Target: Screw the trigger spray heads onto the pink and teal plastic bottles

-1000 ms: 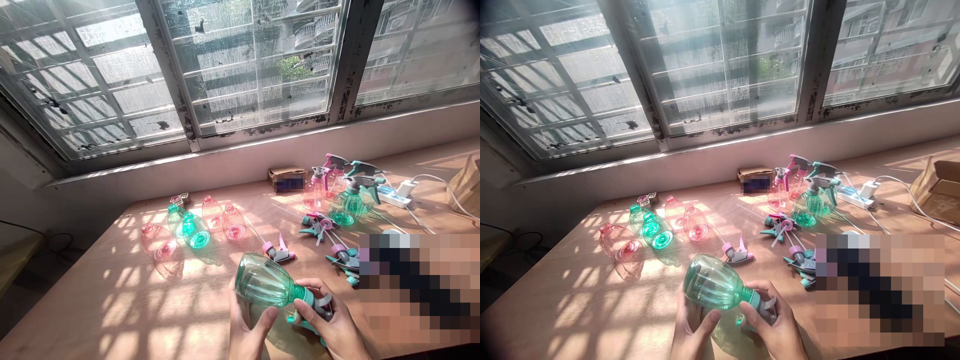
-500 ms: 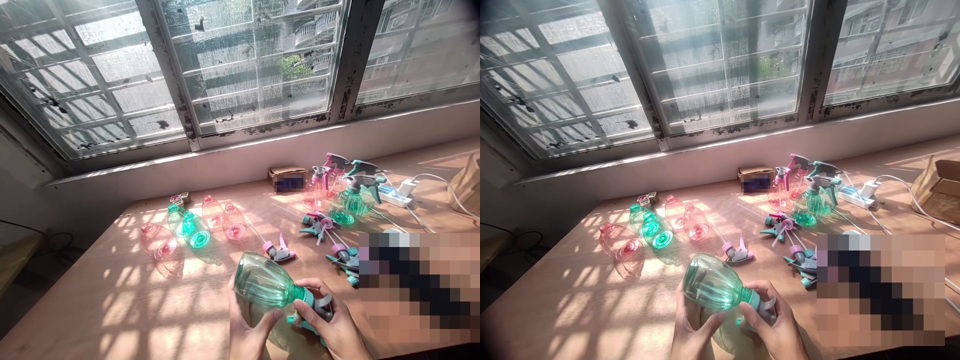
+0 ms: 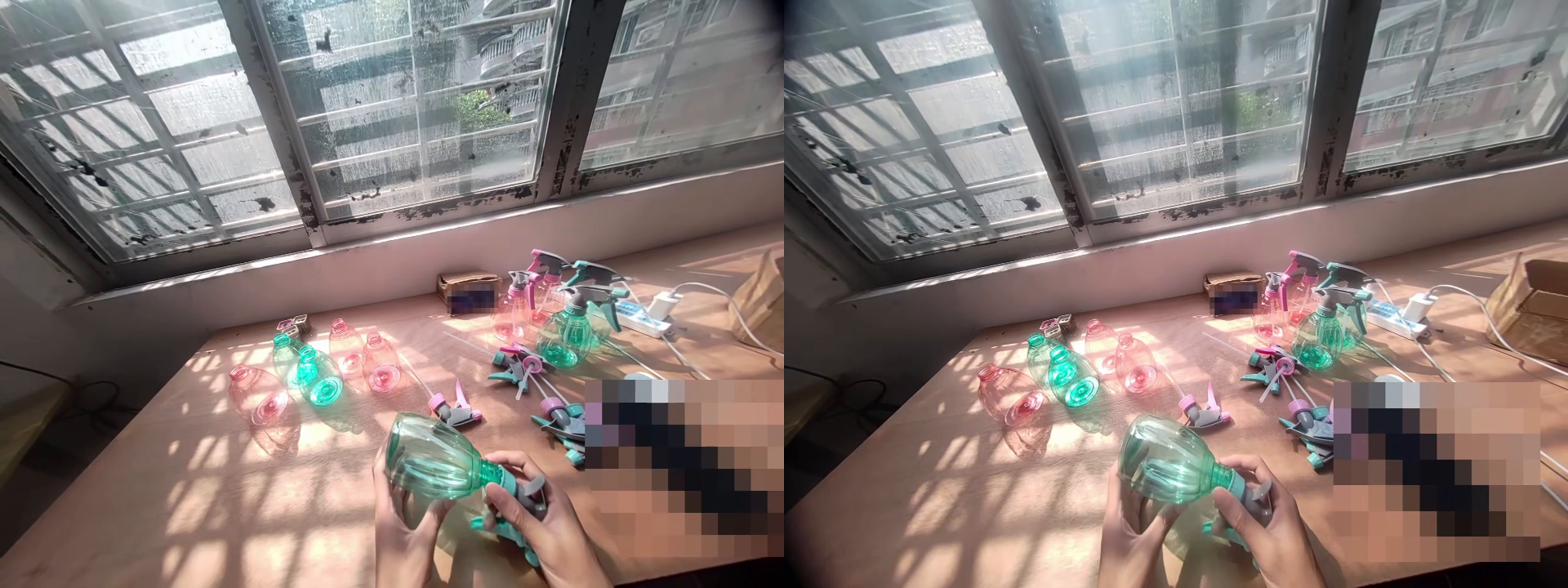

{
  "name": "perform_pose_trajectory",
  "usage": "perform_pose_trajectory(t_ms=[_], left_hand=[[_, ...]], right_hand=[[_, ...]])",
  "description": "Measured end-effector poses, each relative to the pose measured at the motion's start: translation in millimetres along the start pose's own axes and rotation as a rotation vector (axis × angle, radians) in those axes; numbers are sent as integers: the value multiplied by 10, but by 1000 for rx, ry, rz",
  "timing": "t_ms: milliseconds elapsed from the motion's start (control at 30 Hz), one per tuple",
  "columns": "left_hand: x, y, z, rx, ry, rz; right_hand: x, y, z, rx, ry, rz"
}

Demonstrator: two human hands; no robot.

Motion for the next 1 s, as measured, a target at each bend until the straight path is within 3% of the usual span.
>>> perform_pose_trajectory(t_ms=[167,367,500,667,1000], left_hand=[[28,125,-175,-100,-108,38],[48,343,-319,-95,-110,64],[78,336,-395,-176,-170,89],[86,203,-371,-142,-99,220],[63,297,-382,-190,-138,153]], right_hand=[[20,-29,-6,0,12,22],[45,-31,-51,93,-12,68],[24,-26,-42,116,18,126],[33,2,-128,114,-8,109],[14,-31,-97,199,-10,184]])
Point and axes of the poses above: each hand's wrist, its own x-axis away from the middle knuckle, its own y-axis out of the back of the hand, z = x × y, the point moved 9 cm from there along -x, towards the middle knuckle, and after that the axes turned 6 degrees about -x, right-handed, at the moved point
